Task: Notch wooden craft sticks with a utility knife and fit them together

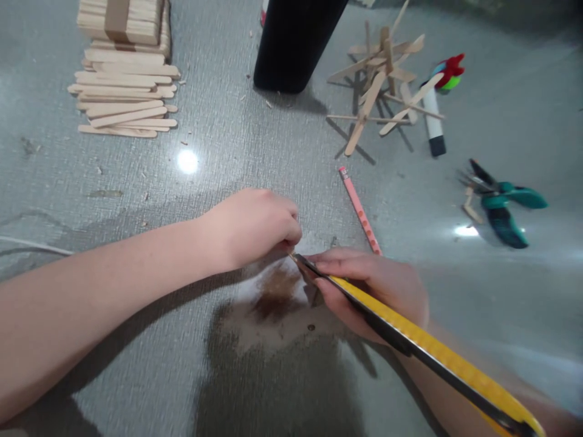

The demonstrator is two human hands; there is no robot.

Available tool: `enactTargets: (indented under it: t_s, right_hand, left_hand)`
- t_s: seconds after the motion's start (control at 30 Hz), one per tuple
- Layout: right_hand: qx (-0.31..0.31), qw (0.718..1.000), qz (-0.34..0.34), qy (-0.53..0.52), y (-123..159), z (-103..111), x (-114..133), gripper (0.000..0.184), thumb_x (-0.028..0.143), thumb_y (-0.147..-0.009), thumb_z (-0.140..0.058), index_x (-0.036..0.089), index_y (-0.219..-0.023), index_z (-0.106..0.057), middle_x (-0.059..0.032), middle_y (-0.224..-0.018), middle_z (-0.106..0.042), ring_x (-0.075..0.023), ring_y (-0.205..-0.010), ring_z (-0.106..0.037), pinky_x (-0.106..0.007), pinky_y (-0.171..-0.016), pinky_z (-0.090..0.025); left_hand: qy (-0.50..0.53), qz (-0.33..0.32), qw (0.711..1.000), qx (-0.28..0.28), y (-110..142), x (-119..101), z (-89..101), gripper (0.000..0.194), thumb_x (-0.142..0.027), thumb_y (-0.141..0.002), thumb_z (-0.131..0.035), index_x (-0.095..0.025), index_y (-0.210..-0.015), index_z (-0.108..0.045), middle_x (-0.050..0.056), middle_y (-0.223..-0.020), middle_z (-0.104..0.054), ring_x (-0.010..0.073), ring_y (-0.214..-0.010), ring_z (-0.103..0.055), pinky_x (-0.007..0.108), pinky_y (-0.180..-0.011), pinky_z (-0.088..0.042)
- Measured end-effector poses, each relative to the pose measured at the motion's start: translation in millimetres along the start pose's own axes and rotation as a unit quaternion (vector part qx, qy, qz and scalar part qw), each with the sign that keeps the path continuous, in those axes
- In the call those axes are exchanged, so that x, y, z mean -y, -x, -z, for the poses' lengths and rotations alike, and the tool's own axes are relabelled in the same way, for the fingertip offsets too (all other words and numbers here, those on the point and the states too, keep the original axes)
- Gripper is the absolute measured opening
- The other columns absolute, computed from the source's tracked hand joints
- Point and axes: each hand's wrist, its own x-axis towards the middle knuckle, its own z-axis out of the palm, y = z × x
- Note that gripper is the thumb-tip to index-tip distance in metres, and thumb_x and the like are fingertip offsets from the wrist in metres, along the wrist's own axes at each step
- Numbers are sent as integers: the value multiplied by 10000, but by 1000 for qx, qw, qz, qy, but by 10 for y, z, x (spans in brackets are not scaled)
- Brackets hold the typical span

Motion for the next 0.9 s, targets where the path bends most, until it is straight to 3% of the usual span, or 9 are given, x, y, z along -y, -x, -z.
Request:
enactTargets:
  t_s: [0.9]
  right_hand:
    - [51,997,9,53,10,60,21,208,100,-904,-625,239,-1059,-644,-44,-952,-803,-172,-819,-787,-258,-702,-629]
  left_hand:
    - [-34,-3,999,22,-45,-76,35,189,-114,-871,-635,-209,-777,-768,4,-819,-727,166,-792,-671,288,-594,-357]
